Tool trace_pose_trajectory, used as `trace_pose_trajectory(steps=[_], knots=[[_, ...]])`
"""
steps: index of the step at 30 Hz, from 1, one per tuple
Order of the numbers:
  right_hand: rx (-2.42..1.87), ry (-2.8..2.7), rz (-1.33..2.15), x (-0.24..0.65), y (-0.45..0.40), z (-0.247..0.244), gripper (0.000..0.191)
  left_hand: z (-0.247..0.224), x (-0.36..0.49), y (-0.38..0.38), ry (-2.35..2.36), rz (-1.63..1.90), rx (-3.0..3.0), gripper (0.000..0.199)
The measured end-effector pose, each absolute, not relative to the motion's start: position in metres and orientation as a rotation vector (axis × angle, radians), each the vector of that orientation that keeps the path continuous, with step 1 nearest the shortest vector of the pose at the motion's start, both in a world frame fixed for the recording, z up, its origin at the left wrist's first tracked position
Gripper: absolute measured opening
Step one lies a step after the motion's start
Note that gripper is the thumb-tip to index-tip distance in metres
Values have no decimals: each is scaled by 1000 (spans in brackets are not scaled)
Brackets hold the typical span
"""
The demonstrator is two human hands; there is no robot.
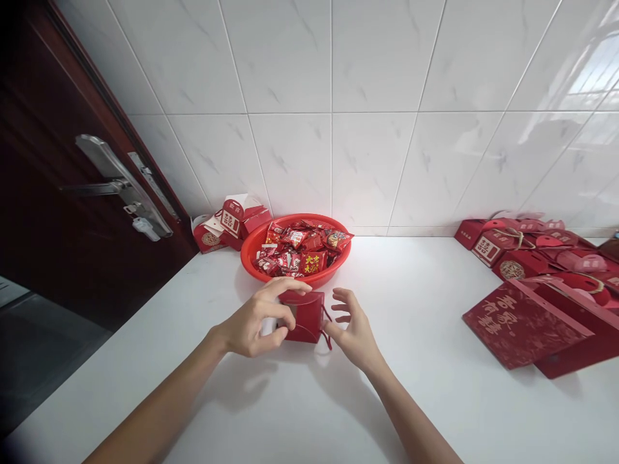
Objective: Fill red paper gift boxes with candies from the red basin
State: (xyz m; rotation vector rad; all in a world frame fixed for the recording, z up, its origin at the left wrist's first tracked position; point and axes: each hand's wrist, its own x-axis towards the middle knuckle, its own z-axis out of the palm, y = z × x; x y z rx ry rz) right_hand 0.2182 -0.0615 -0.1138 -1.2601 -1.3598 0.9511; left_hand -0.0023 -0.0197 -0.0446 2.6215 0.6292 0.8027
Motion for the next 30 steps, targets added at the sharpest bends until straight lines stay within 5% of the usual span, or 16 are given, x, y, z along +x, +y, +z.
trace_pose_trajectory(steps=[26, 30], knots=[[-1194, -1432, 782, 197, -65, -117, 28, -36, -19, -4, 1266, 600, 2411, 30], [-1246, -1384, 812, 196, -65, -113, 33, -34, -12, -17, 1184, 490, 2352, 46]])
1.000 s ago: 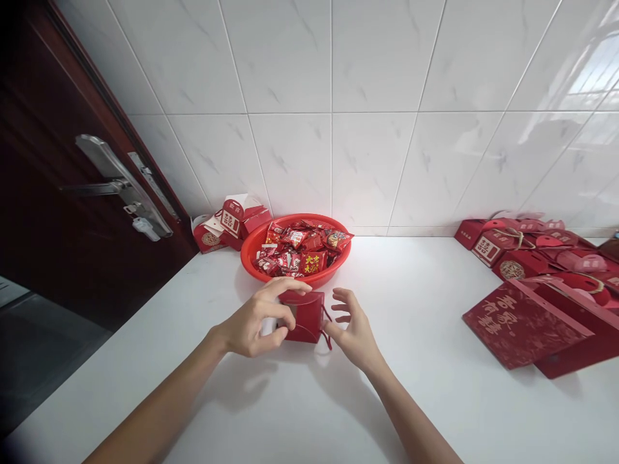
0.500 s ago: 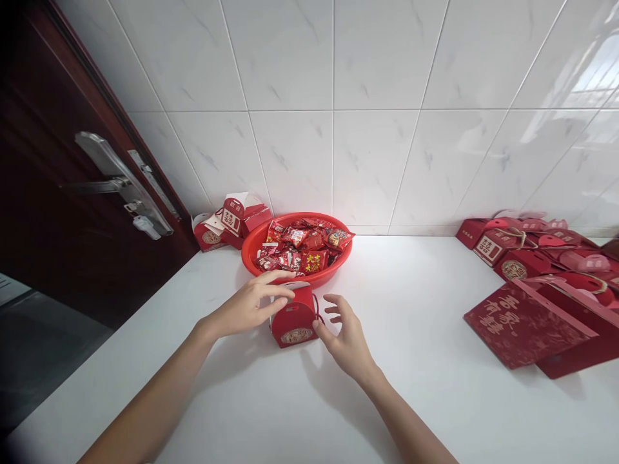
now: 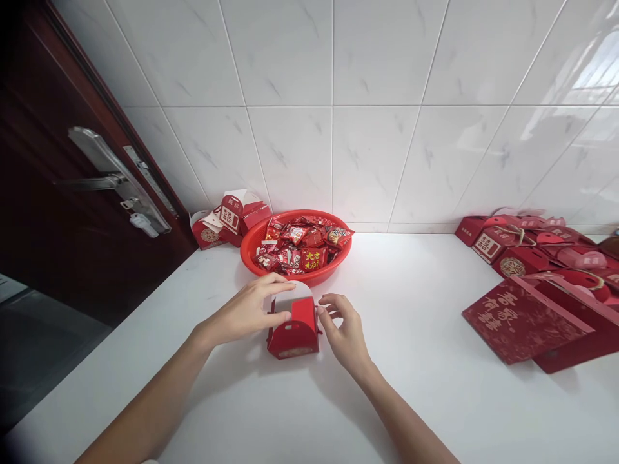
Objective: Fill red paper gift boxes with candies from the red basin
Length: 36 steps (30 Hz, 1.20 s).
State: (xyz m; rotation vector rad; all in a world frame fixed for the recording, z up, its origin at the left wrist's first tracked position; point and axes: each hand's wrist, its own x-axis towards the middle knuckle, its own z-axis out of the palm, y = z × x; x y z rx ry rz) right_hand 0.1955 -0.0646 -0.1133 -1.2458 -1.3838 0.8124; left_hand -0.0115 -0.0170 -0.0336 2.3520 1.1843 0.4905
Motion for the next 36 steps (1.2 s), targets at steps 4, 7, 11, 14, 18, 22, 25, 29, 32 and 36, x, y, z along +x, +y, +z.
trace_pose_trajectory(steps=[4, 7, 11, 14, 18, 22, 25, 29, 32, 36], knots=[[-1368, -1390, 825, 194, -69, -106, 35, -31, -1, -33, 1100, 398, 2312, 58], [-1493, -1471, 840, 190, -74, -102, 41, -27, 5, -42, 1050, 357, 2336, 65], [-1554, -1572, 953, 190, -79, -96, 63, -21, 7, -48, 1047, 293, 2319, 70], [-1438, -1573, 1074, 198, -78, -91, 73, -19, 2, -45, 1084, 226, 2264, 79], [-1294, -1389, 1237, 216, -72, -85, 60, -20, -9, -34, 1120, 193, 2231, 77], [-1323, -1270, 1146, 228, -66, -86, 38, -24, -16, -21, 1166, 161, 2236, 74], [-1349, -1234, 1221, 231, -64, -91, 44, -28, -17, -14, 1165, 67, 2252, 61], [-1313, -1158, 1352, 226, -63, -97, 52, -30, -17, -13, 1150, 126, 2299, 65], [-1277, -1091, 1334, 221, -63, -99, 53, -28, -17, -16, 1135, 330, 2353, 49], [-1253, -1044, 1314, 217, -64, -101, 52, -24, -15, -22, 1157, 340, 2384, 24]])
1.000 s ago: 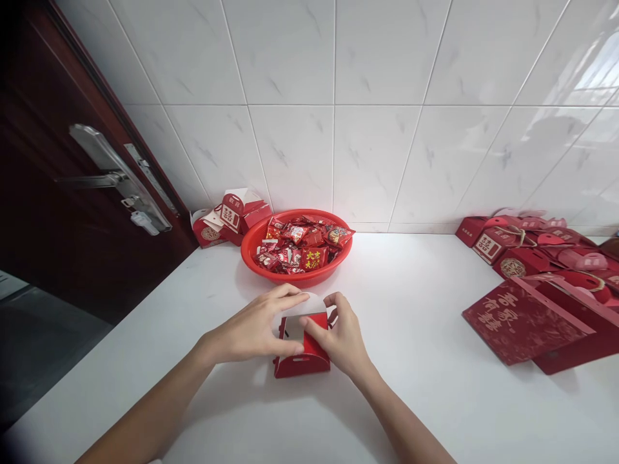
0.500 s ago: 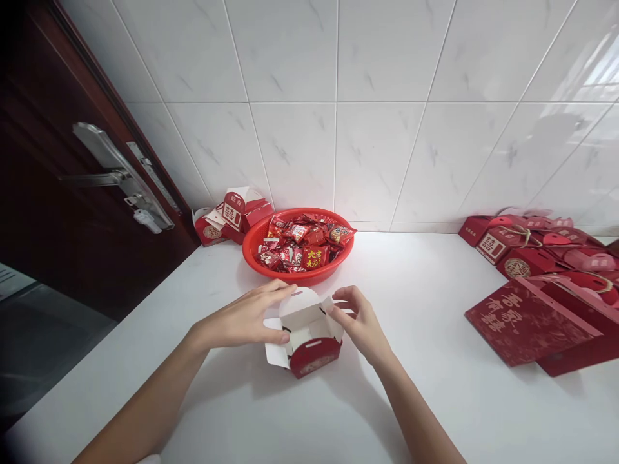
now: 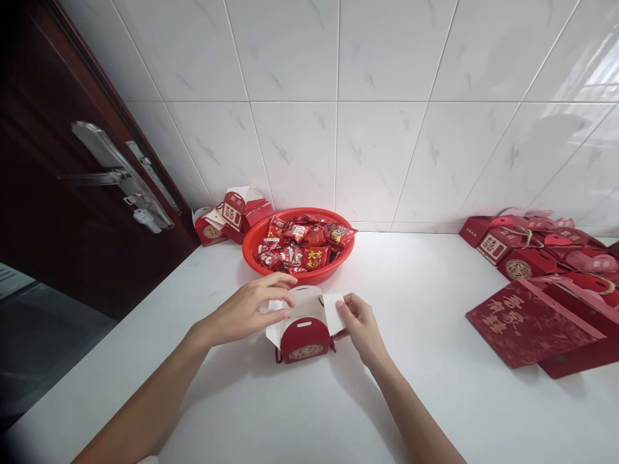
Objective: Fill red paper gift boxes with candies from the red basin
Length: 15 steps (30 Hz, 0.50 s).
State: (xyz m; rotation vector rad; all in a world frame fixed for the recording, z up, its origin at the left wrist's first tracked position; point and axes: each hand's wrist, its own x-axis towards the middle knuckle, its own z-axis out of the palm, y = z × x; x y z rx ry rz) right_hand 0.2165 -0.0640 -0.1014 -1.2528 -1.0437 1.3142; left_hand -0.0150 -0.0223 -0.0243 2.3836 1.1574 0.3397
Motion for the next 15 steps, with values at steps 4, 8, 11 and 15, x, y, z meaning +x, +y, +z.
trace_pose_trajectory(steps=[4, 8, 11, 15], knots=[[-1229, -1048, 1285, 213, -65, -103, 49, -24, -14, -24, 1247, 253, 2332, 47], [-1223, -1074, 1219, 212, -66, -106, 47, -21, -14, -23, 1200, 220, 2308, 71], [-1234, -1094, 1207, 211, -66, -108, 46, -20, -15, -21, 1134, 169, 2282, 71], [-1306, -1173, 1144, 209, -65, -116, 40, -23, -16, -19, 1090, 132, 2245, 74]])
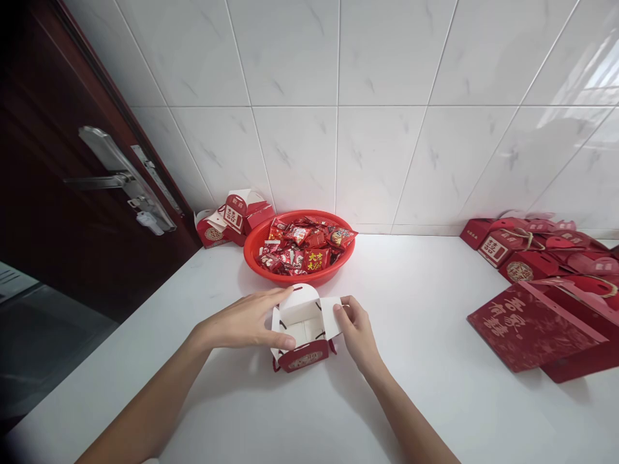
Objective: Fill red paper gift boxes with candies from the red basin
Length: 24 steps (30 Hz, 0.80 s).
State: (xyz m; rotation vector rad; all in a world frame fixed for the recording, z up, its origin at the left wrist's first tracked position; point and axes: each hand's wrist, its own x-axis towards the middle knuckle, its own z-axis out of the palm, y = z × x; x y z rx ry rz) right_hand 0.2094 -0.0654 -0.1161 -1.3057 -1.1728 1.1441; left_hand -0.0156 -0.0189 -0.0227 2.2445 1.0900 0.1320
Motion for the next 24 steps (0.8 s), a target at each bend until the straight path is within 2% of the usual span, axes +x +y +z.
trace_pose_trajectory(steps=[5, 7, 9, 14, 17, 20, 24], knots=[[-1250, -1490, 526, 209, -68, -123, 39, -25, -14, -18, 1066, 81, 2233, 80], [-1156, -1669, 418, 211, -70, -122, 37, -25, -14, -17, 1037, 96, 2227, 85], [-1099, -1811, 429, 213, -71, -118, 37, -25, -14, -17, 1019, 99, 2187, 86], [-1094, -1966, 586, 222, -72, -112, 47, -27, -16, -15, 964, 118, 2056, 70], [-1110, -2020, 601, 226, -71, -111, 64, -26, -20, -13, 916, 128, 2019, 65], [-1147, -2056, 620, 228, -69, -110, 81, -25, -28, -8, 916, 98, 2005, 69], [-1247, -2014, 652, 227, -68, -111, 88, -27, -40, 3, 978, 76, 2007, 79]])
